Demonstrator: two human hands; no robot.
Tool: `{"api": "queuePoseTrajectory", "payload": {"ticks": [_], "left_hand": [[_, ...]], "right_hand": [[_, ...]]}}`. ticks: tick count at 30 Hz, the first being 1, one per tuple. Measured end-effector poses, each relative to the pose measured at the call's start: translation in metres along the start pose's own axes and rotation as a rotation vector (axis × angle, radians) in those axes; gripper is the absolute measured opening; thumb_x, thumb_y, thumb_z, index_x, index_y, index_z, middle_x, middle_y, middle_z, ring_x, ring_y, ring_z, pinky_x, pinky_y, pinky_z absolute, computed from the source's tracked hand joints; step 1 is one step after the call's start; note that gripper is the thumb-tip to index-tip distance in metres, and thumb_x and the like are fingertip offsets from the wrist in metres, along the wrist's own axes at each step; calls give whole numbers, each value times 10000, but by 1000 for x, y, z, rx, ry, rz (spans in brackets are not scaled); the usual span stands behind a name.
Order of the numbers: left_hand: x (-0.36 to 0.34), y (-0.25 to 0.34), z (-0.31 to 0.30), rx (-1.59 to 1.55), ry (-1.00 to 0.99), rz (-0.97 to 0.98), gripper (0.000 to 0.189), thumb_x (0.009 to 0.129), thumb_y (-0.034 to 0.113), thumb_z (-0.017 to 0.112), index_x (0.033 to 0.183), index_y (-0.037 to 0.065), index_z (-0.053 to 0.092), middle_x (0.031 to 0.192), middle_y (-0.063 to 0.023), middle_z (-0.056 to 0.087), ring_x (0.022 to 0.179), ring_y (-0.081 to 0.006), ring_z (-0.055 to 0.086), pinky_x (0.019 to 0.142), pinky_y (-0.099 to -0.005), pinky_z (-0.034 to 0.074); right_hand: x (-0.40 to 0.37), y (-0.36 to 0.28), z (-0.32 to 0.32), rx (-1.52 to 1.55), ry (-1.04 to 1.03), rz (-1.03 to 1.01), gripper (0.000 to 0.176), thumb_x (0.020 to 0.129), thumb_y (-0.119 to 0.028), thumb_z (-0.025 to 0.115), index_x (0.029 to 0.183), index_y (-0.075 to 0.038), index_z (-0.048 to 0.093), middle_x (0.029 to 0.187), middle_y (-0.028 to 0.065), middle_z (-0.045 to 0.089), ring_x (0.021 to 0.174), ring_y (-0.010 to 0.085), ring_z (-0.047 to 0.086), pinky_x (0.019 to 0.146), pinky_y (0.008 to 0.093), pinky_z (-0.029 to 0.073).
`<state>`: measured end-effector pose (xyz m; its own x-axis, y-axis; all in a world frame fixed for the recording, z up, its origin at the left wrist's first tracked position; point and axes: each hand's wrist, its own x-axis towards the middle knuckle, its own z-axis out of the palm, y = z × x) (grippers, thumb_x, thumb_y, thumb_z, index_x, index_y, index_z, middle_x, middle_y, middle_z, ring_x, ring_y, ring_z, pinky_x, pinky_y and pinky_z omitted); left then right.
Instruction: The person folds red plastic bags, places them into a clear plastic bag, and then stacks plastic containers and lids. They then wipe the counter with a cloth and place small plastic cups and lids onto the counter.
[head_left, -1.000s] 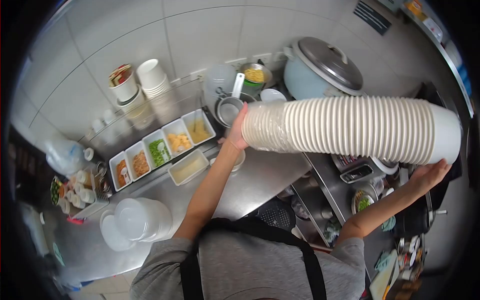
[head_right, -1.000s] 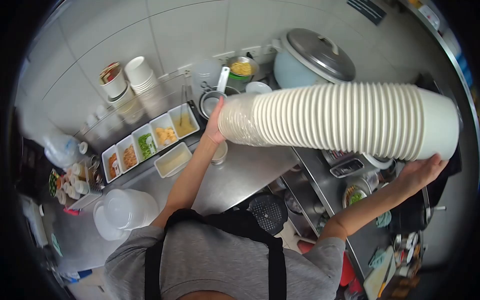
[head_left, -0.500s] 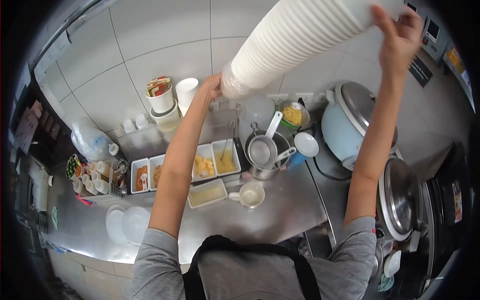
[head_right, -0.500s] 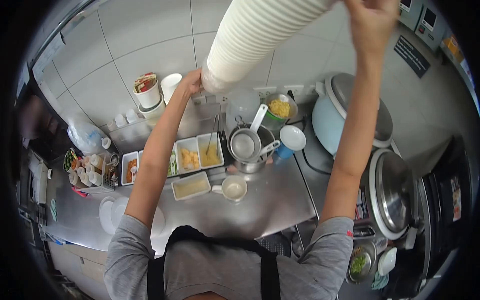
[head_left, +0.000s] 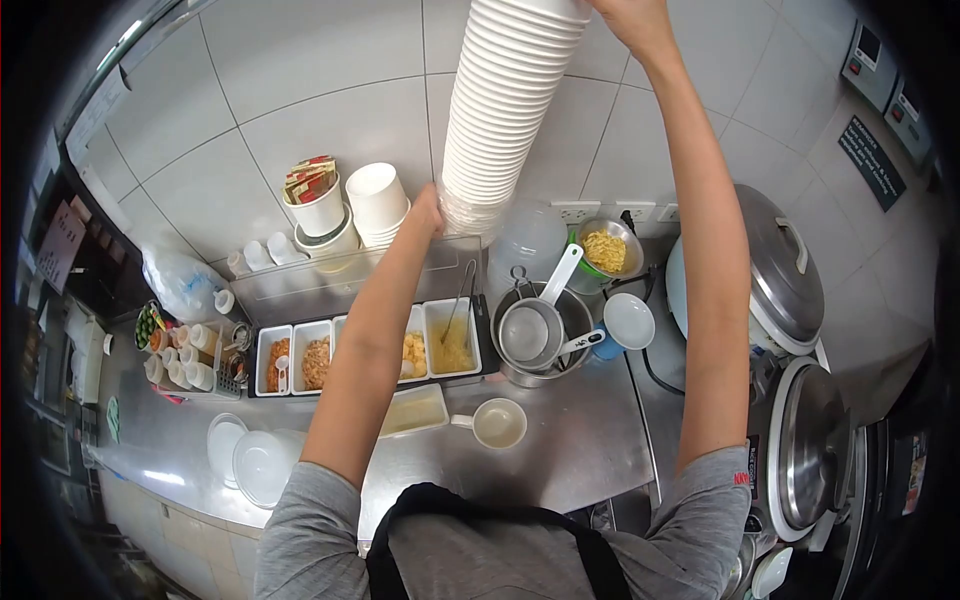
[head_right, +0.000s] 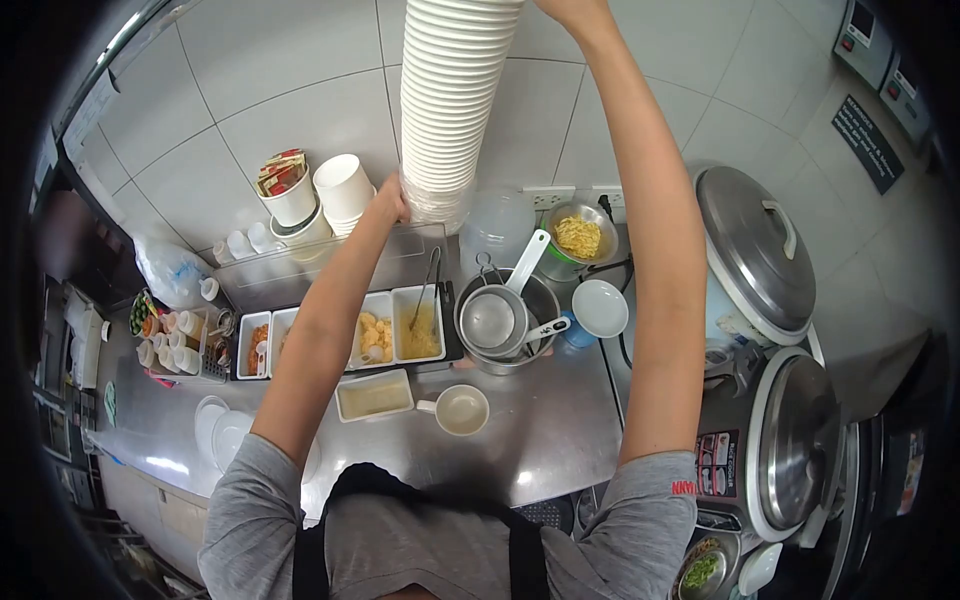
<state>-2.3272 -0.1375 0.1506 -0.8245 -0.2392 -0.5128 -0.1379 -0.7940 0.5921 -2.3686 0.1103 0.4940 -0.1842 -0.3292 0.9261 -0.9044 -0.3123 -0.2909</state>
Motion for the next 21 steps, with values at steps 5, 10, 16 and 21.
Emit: {"api": "queuePoseTrajectory", "payload": {"ticks": [5,10,16,21], "left_hand": [[46,1,-38,-64,26,58,472,925,305,285,1196,-28,483,1189,-184,538,1089,-326,533,945,-544,381],[-83,-15,23,427,170,283,428,908,275,334,1121,-35,537,1127,-206,571,1016,-361,563,860,-511,456],[-119,-51,-15,1985,331,767,215,792,229,585,786,22,646,803,-189,637,808,-352,623,703,-410,502],[-141,-70,-10,2020,429,894,171,702,180,693,793,51,628,805,-145,647,792,-310,635,669,-404,502]], "right_hand": [[3,11,16,-108,-3,78,557,661,-351,787,950,-31,434,935,172,569,871,261,615,690,340,543],[4,9,24,-150,0,65,554,654,-360,786,932,-34,434,921,180,578,855,262,619,688,341,533],[4,1,29,-256,39,117,566,626,-385,798,887,-29,444,875,175,582,804,246,601,662,329,507],[-2,2,59,-441,-19,276,588,604,-391,808,871,-18,440,813,166,572,728,226,557,621,331,470]]}}
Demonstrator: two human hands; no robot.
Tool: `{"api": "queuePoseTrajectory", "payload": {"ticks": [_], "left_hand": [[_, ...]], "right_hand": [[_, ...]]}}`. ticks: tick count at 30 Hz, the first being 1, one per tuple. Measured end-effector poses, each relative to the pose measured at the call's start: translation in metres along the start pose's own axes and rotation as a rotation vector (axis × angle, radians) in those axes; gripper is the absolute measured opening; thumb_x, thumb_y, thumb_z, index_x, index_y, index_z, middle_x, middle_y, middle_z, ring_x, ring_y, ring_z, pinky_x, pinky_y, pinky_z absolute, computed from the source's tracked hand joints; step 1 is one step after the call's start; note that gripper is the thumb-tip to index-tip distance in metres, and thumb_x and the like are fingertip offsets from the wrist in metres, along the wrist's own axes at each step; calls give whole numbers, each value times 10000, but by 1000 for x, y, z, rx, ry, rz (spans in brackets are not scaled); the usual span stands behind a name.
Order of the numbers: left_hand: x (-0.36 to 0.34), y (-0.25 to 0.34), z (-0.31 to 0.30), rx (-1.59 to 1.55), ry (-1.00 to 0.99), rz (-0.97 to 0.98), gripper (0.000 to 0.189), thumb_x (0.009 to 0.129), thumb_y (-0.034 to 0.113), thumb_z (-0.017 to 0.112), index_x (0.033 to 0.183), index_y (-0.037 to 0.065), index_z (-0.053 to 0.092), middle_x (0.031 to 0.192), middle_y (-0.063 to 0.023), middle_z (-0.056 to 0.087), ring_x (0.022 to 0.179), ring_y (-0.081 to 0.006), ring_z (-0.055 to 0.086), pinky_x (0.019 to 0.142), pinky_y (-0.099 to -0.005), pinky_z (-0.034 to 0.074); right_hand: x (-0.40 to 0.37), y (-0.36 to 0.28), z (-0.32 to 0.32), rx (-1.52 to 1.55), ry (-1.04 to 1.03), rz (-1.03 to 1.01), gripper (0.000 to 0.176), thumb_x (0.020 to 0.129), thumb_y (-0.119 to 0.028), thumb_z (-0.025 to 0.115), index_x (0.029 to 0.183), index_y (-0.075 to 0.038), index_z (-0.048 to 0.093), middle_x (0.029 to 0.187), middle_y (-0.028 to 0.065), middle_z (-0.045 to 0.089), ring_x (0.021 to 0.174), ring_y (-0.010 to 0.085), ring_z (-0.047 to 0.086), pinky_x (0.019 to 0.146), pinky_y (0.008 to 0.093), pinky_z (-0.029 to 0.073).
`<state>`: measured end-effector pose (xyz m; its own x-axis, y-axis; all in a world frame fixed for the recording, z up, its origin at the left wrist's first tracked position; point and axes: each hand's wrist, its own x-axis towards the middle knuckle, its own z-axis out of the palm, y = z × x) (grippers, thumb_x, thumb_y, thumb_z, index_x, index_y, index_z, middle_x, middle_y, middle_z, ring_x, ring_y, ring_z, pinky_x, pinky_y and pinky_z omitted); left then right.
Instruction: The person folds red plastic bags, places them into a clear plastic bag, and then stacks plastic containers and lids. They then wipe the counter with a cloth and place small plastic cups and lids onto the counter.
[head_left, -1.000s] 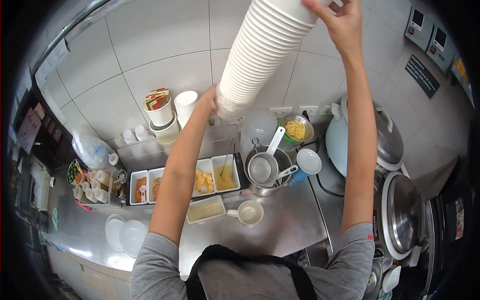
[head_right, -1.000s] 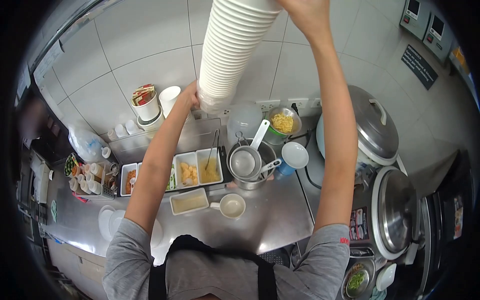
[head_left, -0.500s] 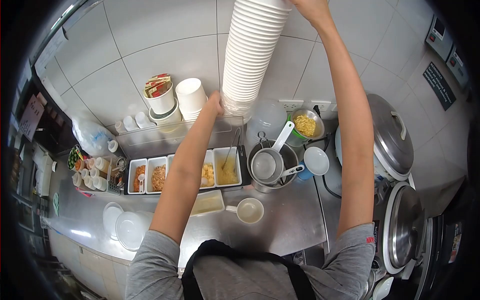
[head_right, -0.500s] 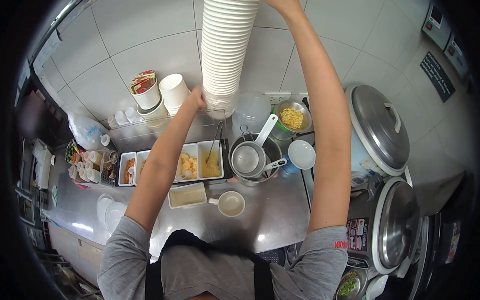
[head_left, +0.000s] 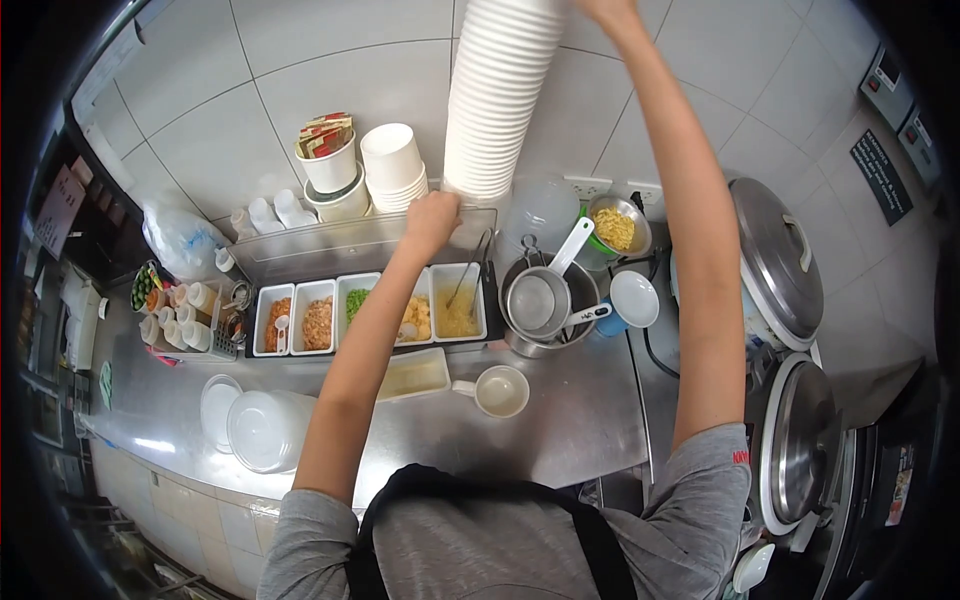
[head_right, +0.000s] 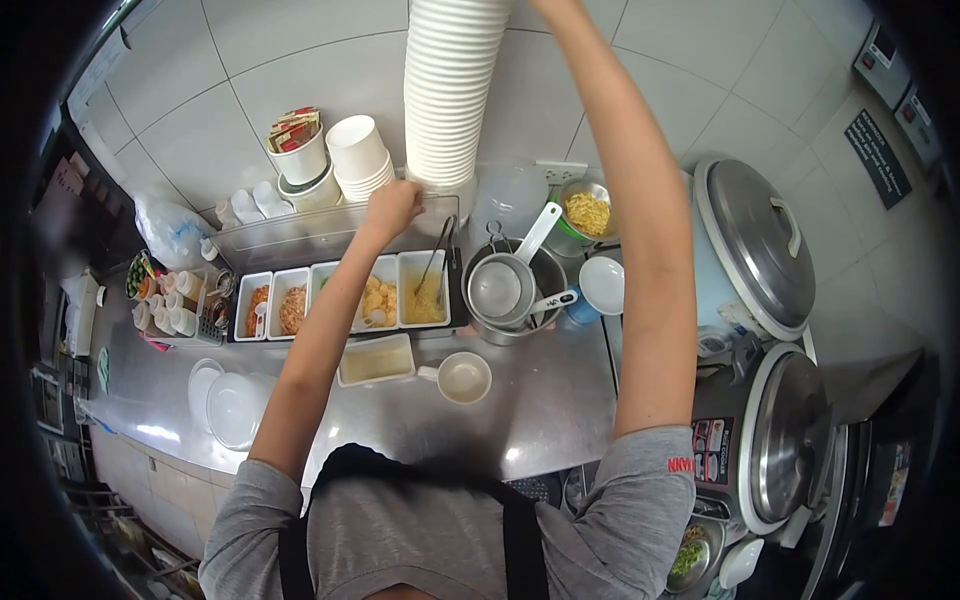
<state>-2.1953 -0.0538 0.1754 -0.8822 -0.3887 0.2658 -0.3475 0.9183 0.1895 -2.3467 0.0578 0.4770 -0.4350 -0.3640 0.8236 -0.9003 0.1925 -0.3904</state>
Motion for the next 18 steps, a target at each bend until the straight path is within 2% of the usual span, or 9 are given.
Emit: {"api": "queuePoseTrajectory", "payload": {"ticks": [4,7,10,12,13,16,17,18], "left_hand": [[-8,-7,13,-161,174,89,160,684,156,698,771,63,601,774,-119,633,750,-301,616,655,-408,475],[-11,-7,18,-182,289,111,186,672,111,696,789,47,568,783,-115,605,779,-301,580,686,-391,454],[-17,-6,19,-154,409,89,283,645,88,708,856,70,521,841,-91,557,845,-285,532,737,-375,418],[-21,7,13,-121,455,11,357,629,81,715,903,89,485,878,-77,515,888,-273,496,771,-374,390],[-22,8,21,-79,450,29,373,629,86,717,914,95,477,894,-75,505,896,-270,489,779,-380,385],[-18,4,31,8,443,50,406,622,100,726,933,111,465,934,-72,484,913,-266,476,799,-396,370],[-19,6,28,11,424,42,407,617,103,731,929,114,470,942,-74,483,915,-266,476,806,-402,367],[-19,8,24,16,404,37,408,612,107,736,925,117,476,949,-76,482,916,-266,477,812,-407,364]], "right_hand": [[-41,21,59,35,-147,-142,554,612,-342,807,878,-23,439,777,173,557,734,300,565,660,385,460],[-63,5,65,132,-159,-128,521,647,-315,786,891,-12,439,819,204,565,785,334,574,694,403,451],[-62,-6,51,77,-248,-37,518,677,-302,766,926,-4,424,880,221,565,832,344,571,708,407,453],[-74,3,55,80,-123,-58,541,676,-301,766,952,1,412,922,230,557,855,353,567,717,406,455],[-82,8,57,75,-67,-67,553,676,-301,766,965,3,406,942,235,553,867,357,565,721,406,456],[-78,18,55,125,-141,-207,559,684,-283,760,988,5,391,959,241,546,891,369,566,745,410,456],[-70,23,48,114,-299,-170,590,699,-300,742,1065,8,396,1035,254,523,985,374,539,826,414,441],[-67,30,42,141,-292,-184,613,706,-310,733,1109,-1,388,1074,254,504,1023,374,518,861,413,425]]}}
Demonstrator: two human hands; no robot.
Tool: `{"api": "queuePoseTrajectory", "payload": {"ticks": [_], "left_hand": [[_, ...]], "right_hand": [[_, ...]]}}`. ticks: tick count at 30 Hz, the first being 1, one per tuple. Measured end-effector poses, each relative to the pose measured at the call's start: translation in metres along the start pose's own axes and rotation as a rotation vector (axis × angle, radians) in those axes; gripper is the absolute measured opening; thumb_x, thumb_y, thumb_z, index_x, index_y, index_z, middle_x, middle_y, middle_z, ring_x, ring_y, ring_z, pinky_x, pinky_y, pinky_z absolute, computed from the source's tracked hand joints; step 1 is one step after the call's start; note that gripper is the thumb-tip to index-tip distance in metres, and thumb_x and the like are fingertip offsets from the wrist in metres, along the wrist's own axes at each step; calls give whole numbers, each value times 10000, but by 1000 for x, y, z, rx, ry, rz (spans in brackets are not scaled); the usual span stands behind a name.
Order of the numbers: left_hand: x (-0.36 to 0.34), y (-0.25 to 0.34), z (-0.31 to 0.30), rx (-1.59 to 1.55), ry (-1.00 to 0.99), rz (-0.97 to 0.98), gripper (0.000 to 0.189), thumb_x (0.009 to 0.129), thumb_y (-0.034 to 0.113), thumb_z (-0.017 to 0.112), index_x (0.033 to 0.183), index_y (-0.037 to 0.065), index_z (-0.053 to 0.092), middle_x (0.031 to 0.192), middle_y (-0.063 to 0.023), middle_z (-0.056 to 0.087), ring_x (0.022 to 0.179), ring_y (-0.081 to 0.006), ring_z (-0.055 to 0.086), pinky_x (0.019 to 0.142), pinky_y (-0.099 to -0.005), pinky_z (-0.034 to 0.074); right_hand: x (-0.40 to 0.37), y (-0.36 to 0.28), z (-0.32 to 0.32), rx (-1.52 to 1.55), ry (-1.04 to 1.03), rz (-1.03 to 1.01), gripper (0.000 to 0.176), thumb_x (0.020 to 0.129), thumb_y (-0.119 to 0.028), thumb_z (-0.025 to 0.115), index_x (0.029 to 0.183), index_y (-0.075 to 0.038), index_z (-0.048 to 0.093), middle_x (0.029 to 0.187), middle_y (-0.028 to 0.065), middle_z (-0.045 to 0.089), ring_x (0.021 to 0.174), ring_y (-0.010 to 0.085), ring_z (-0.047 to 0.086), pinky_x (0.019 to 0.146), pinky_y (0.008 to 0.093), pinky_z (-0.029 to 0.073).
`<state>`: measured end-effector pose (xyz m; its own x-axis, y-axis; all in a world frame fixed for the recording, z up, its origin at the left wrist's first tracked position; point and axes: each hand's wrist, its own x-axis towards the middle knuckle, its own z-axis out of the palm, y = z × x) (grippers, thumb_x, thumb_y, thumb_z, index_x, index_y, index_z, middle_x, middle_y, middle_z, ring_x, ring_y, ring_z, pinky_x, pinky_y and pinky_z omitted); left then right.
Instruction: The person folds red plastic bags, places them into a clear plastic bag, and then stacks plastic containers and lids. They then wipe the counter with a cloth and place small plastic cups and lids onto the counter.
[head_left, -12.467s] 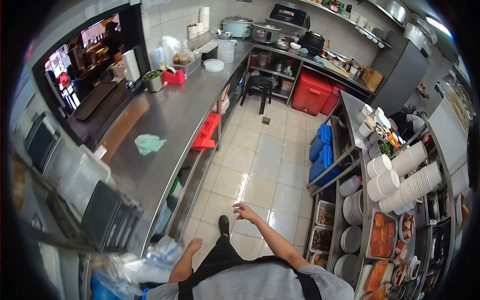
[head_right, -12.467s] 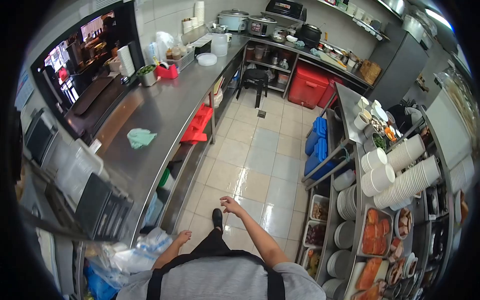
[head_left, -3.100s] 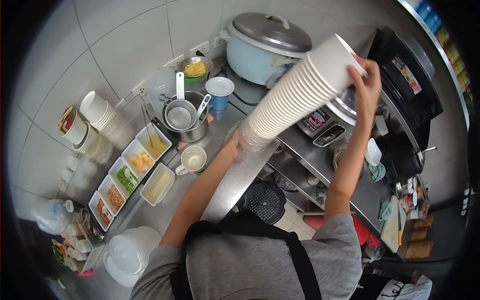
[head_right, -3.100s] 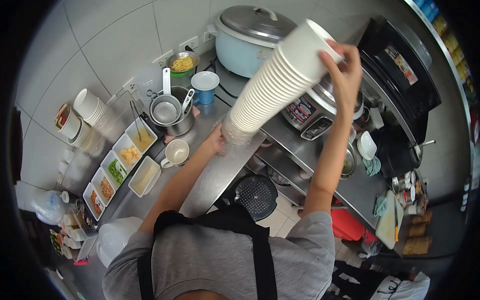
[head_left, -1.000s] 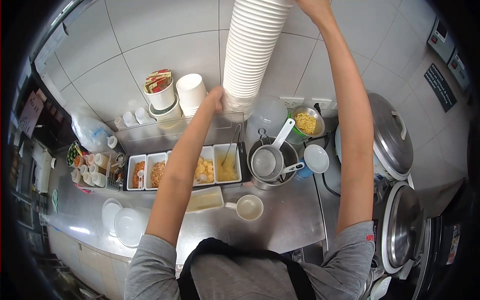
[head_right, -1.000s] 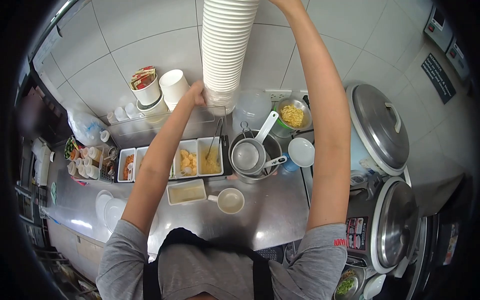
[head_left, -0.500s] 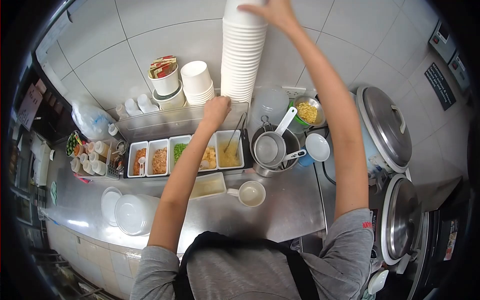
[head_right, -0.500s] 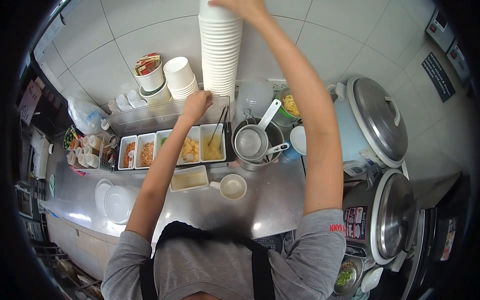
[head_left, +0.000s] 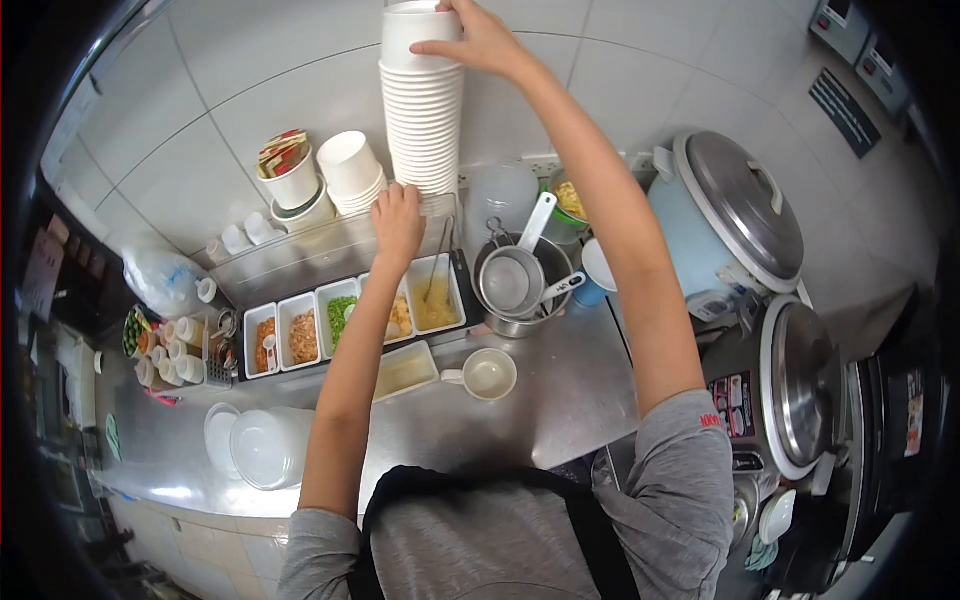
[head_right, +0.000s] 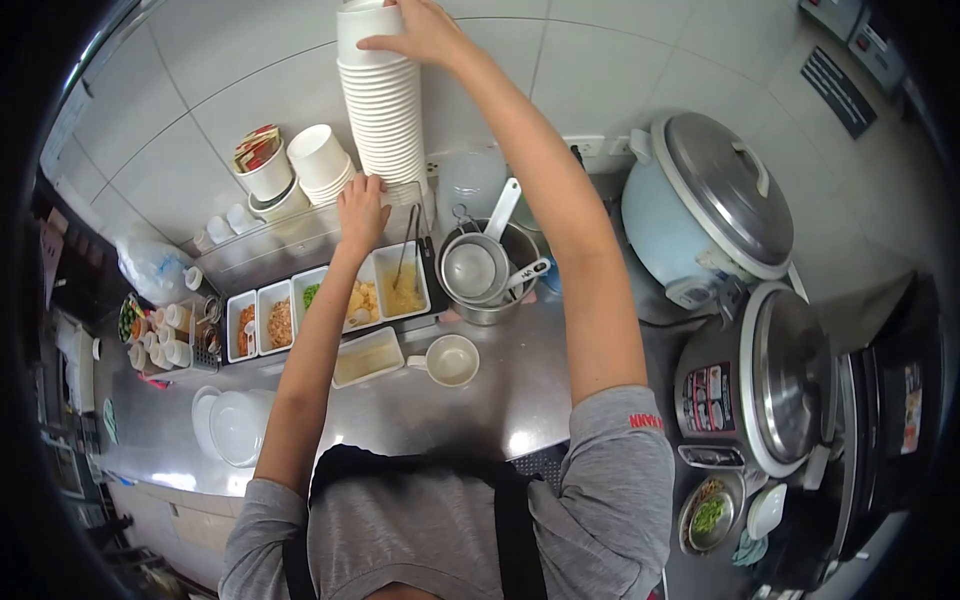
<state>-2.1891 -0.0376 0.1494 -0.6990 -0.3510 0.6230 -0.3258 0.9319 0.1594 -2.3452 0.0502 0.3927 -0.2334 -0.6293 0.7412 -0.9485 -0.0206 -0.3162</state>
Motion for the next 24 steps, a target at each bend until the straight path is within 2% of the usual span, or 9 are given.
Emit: {"api": "queuePoseTrajectory", "payload": {"ticks": [3,6,8,10,13,14,16,20,24], "left_hand": [[8,13,-37,67,-312,-34,385,682,196,721,1011,126,534,1027,-87,480,987,-297,497,818,-432,415],[25,29,-69,-3,-592,-61,354,772,263,646,1063,73,573,1038,-151,570,981,-322,557,801,-434,458],[38,37,-70,-86,-671,-30,343,797,263,613,1055,38,583,992,-185,611,947,-322,583,809,-419,457],[48,54,-62,-433,-573,-3,351,828,230,549,1059,-32,584,950,-230,623,921,-328,600,816,-375,455],[45,71,-24,-712,-334,-53,350,825,179,517,1086,-48,572,946,-250,616,896,-335,611,801,-358,457],[45,73,-17,-769,-253,-98,352,822,161,506,1099,-48,566,944,-256,615,885,-335,615,797,-353,458],[45,71,-9,-649,-407,-55,330,797,112,505,1076,-48,579,915,-254,619,877,-338,619,788,-367,467],[25,83,1,-308,-718,62,230,738,32,541,939,-35,630,882,-253,621,881,-340,618,765,-398,485],[-1,88,34,-183,-652,-26,109,695,46,636,785,-15,644,819,-227,629,839,-341,624,728,-412,504]], "right_hand": [[-8,32,-26,-18,97,-90,718,734,-334,701,1287,-63,332,1267,235,404,1158,386,424,973,401,360],[-41,57,-33,-243,285,71,626,765,-409,669,1121,74,491,1028,204,594,904,282,605,790,361,492],[-67,95,-15,-203,-212,376,884,679,-587,645,1238,60,421,1202,232,514,1098,368,505,935,430,404],[-109,121,24,-274,-535,472,1136,489,-695,697,1293,37,368,1307,255,405,1253,378,344,1013,440,327],[-158,99,66,-489,-805,734,1116,530,-678,673,1421,-273,138,1440,254,121,1266,483,245,1005,605,221],[-170,104,77,-495,-791,743,1125,524,-681,672,1419,-301,107,1440,260,95,1272,490,219,1000,616,207],[-188,112,95,-497,-769,778,1147,510,-686,670,1415,-357,47,1442,273,44,1283,506,167,990,639,180],[-185,114,99,-566,-861,739,1186,485,-662,694,1427,-288,78,1427,296,79,1285,502,144,1004,607,175],[-189,111,93,-540,-877,723,1172,492,-610,707,1425,-301,68,1419,302,97,1268,520,163,1006,587,194]]}}
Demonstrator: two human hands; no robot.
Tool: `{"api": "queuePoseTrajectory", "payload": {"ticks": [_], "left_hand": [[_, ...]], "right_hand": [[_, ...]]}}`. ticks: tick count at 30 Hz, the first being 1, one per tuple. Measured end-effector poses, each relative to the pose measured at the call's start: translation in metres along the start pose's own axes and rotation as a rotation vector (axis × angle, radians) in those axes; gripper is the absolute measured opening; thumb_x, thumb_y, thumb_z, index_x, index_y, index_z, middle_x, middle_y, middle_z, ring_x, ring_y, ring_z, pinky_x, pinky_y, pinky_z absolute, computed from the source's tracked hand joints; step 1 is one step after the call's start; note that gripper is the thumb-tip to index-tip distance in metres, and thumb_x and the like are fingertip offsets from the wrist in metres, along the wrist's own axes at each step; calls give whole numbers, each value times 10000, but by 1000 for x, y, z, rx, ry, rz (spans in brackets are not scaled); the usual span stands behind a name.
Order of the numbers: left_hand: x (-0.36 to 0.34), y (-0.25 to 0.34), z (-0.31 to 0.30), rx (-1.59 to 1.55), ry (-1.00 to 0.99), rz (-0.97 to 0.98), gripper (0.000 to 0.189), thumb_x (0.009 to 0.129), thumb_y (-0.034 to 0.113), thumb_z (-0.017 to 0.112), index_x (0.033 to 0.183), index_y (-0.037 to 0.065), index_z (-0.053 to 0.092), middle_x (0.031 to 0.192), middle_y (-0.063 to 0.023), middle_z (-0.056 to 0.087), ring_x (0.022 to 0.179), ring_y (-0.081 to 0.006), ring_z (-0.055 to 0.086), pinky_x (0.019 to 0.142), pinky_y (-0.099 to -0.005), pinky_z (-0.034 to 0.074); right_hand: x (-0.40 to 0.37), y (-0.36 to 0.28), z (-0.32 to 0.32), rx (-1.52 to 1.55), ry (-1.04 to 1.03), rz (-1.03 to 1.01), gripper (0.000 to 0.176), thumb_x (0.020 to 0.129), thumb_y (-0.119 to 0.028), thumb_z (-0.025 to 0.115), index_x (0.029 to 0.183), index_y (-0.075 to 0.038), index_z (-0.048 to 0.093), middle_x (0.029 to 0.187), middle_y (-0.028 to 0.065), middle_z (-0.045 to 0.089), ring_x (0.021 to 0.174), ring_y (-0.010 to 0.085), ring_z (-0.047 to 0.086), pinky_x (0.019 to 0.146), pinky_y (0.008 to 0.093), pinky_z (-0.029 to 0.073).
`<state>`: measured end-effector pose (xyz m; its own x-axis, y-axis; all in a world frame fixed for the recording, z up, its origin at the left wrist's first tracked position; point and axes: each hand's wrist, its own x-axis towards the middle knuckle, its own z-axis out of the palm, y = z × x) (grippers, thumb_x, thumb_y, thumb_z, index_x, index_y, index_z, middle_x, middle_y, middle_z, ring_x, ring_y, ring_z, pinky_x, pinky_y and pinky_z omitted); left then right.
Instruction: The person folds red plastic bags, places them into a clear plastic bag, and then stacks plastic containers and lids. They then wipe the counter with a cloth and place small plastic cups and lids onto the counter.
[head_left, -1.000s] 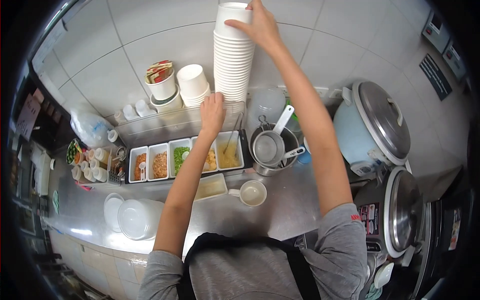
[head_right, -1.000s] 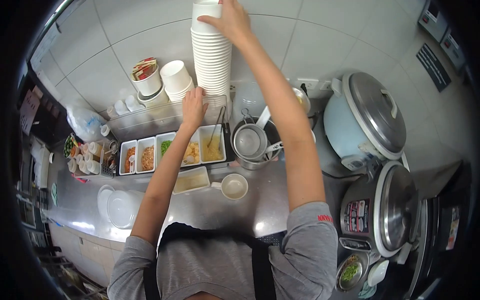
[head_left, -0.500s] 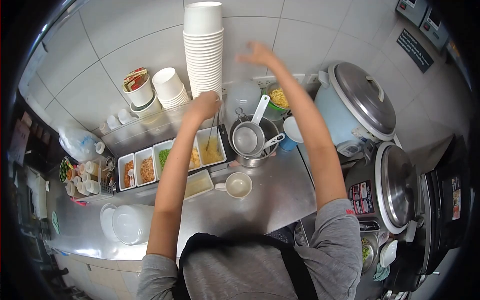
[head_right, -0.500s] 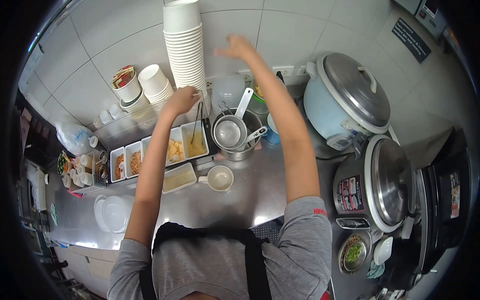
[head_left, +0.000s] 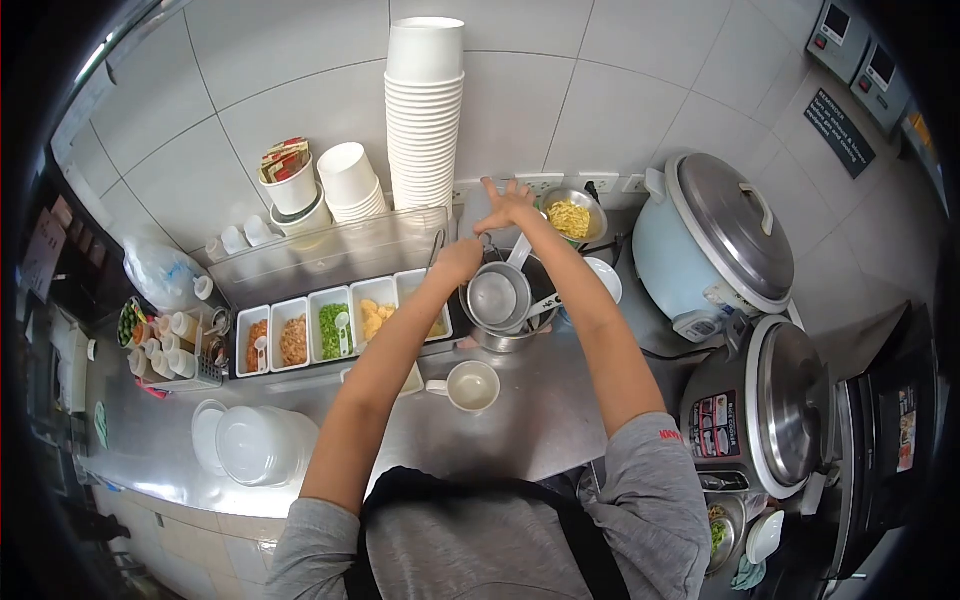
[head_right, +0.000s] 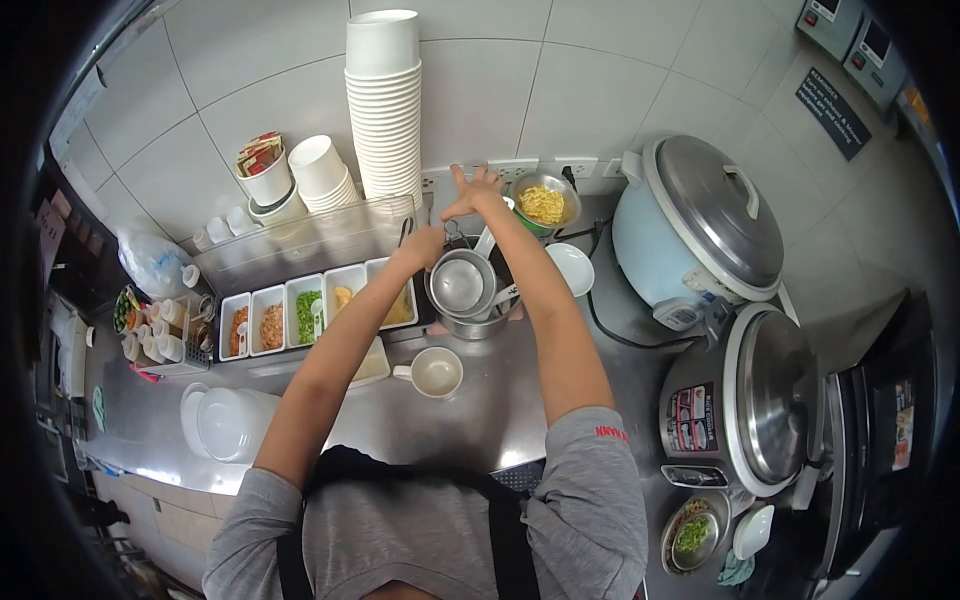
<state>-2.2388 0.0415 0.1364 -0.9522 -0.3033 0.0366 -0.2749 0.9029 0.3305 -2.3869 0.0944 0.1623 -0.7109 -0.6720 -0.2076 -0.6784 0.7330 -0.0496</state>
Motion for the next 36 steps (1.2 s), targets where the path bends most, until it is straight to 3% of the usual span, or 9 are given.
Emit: {"api": "queuePoseTrajectory", "payload": {"ticks": [5,13,16,19,22,24,29,32,36], "left_hand": [[9,-20,17,5,-132,60,173,740,41,598,903,-20,606,899,-235,626,866,-352,624,744,-424,511],[9,-33,37,-78,9,49,134,711,126,684,790,19,663,766,-191,639,766,-332,635,684,-407,510],[-3,-26,22,-75,46,38,118,720,134,663,775,29,664,740,-183,638,749,-326,636,667,-406,508],[-40,-10,-16,0,137,17,104,731,141,632,745,42,659,721,-169,638,723,-317,637,645,-410,504],[-84,-5,-35,35,-95,88,105,732,147,608,716,52,649,721,-152,640,694,-321,631,613,-421,494],[-107,0,-37,49,-357,177,125,729,164,604,704,46,637,721,-139,639,666,-326,623,577,-417,484],[-126,-8,15,280,-22,768,141,725,189,572,688,69,635,812,-54,627,878,-207,561,758,-348,431],[-130,-25,36,484,93,1004,135,709,187,560,725,100,663,882,-7,613,1002,-173,466,947,-368,329],[-125,-37,52,633,19,1123,187,708,208,551,782,103,688,883,-14,623,998,-198,475,994,-391,296]], "right_hand": [[-1,2,4,79,88,-18,1151,484,-550,731,1421,-312,105,1414,296,120,1257,529,177,997,582,223],[5,2,-6,86,49,-6,1170,459,-581,735,1424,-289,142,1411,286,131,1251,520,198,984,605,223],[-17,1,-15,154,261,-83,905,587,-481,718,1347,-131,373,1362,292,282,1255,458,267,987,546,271],[-62,34,-32,573,592,-305,470,734,-350,644,1064,-16,609,1043,256,584,1050,334,546,845,409,440],[-172,59,-38,689,601,-109,242,784,-202,568,711,18,638,548,129,597,494,215,606,524,329,460],[-214,83,-1,766,490,58,206,777,-125,540,697,46,623,537,130,592,485,201,609,514,302,478],[-232,97,127,806,75,234,143,784,-30,518,830,45,631,648,126,614,541,225,628,509,303,503],[-219,83,192,545,530,103,142,768,-61,593,896,-11,629,828,137,603,742,291,612,643,383,484],[-211,61,203,433,645,202,200,737,-106,658,926,-54,618,982,121,529,916,316,516,758,421,412]]}}
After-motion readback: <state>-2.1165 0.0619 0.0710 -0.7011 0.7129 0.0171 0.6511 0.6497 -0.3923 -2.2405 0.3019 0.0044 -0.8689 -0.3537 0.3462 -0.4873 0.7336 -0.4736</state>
